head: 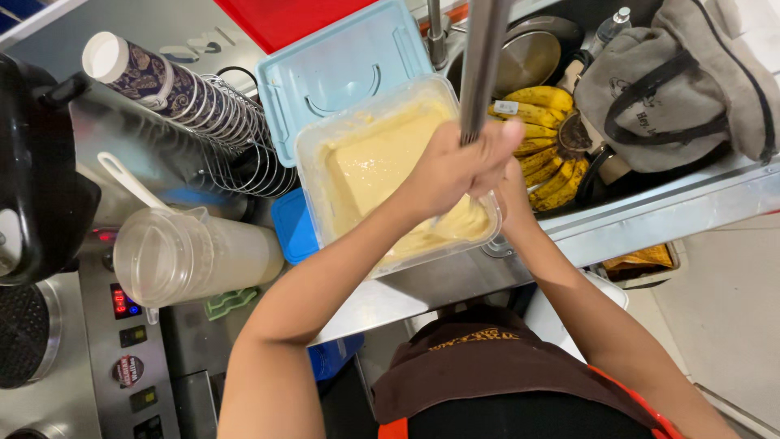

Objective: The person whisks a yellow batter in a clear plastic container using a metal whisk. They hold the container with one hand and whisk with the other, occasionally scraping the sides. The person briefly pauses to look around before resuming whisking and then sets the whisk down.

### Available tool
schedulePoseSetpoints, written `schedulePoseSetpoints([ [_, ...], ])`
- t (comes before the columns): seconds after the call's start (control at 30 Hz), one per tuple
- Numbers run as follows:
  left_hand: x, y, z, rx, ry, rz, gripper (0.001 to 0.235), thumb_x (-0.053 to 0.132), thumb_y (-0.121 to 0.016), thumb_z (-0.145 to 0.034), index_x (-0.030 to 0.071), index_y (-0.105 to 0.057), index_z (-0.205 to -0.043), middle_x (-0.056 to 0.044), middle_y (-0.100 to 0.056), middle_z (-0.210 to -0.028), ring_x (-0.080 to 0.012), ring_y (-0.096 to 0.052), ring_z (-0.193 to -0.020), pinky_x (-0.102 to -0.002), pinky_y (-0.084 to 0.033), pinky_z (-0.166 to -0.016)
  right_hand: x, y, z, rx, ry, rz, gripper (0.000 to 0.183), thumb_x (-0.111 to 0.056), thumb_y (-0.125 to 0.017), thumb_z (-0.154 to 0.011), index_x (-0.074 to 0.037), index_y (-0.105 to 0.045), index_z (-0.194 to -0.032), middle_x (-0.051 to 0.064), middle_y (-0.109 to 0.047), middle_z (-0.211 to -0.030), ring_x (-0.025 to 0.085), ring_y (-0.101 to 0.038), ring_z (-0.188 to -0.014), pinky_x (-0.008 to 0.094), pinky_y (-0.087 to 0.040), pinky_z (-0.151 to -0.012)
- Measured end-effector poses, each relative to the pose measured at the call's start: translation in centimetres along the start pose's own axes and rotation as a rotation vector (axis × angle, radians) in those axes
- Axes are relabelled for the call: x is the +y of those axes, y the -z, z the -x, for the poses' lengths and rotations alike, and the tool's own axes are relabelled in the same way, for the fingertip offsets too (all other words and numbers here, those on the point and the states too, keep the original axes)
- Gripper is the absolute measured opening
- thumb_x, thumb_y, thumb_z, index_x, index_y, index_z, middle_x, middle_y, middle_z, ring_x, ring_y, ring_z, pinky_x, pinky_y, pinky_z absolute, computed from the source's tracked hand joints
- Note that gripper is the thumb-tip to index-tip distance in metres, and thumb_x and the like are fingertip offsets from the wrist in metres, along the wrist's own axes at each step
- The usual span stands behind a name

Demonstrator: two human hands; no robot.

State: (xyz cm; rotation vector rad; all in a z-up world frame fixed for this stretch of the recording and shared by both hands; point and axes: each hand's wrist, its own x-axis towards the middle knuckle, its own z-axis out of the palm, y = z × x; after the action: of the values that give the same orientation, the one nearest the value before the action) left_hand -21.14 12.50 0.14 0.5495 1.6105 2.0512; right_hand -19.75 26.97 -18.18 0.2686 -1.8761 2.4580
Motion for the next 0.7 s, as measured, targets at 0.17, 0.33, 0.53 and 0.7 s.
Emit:
schedulePoseSetpoints([
  [0.17, -4.1, 4.7, -5.2, 0.284, -0.251, -0.023, 0.045, 0.038, -0.064, -0.104, 0.012, -0.049, -0.071, 0.003, -0.045, -0.059, -0.0089, -0.040, -0.048, -0.030, -0.028, -0.045, -0.6, -0.5, -0.5, 0.080, -0.148, -0.126, 0.030, -0.017, -0.054, -0.109, 0.003, -0.064, -0.129, -0.001, -0.067, -0.106, 0.004, -0.060, -0.090, 0.021, -0.052, -0.081],
  [0.33, -4.5, 10.5, -8.6, 0.469, -0.596, -0.024, 0.045, 0.033, -0.062, -0.105, 0.007, -0.048, -0.071, 0.001, -0.045, -0.058, -0.0094, -0.040, -0.049, -0.030, -0.029, -0.047, -2.7, -1.6, -0.2, 0.083, -0.160, -0.103, 0.032, -0.019, -0.053, -0.109, 0.002, -0.064, -0.131, -0.001, -0.070, -0.105, 0.004, -0.061, -0.087, 0.020, -0.051, -0.077],
  [0.53, -3.8, 13.3, -6.1, 0.672, -0.709, -0.201, 0.037, 0.019, -0.060, -0.106, 0.006, -0.045, -0.075, 0.002, -0.044, -0.062, -0.0078, -0.039, -0.053, -0.029, -0.027, -0.050, -1.9, -1.4, -0.6, 0.105, -0.143, -0.135, 0.032, -0.017, -0.056, -0.110, 0.003, -0.065, -0.133, 0.001, -0.070, -0.107, 0.005, -0.061, -0.088, 0.020, -0.052, -0.078],
  [0.7, -3.0, 16.0, -2.6, 0.836, -0.804, -0.343, 0.034, 0.016, -0.058, -0.104, 0.004, -0.042, -0.077, 0.004, -0.041, -0.063, -0.0063, -0.036, -0.055, -0.029, -0.027, -0.051, -1.4, -1.2, -0.4, 0.096, -0.145, -0.208, 0.032, -0.016, -0.056, -0.108, 0.004, -0.063, -0.132, 0.001, -0.071, -0.110, 0.005, -0.064, -0.091, 0.020, -0.054, -0.081],
])
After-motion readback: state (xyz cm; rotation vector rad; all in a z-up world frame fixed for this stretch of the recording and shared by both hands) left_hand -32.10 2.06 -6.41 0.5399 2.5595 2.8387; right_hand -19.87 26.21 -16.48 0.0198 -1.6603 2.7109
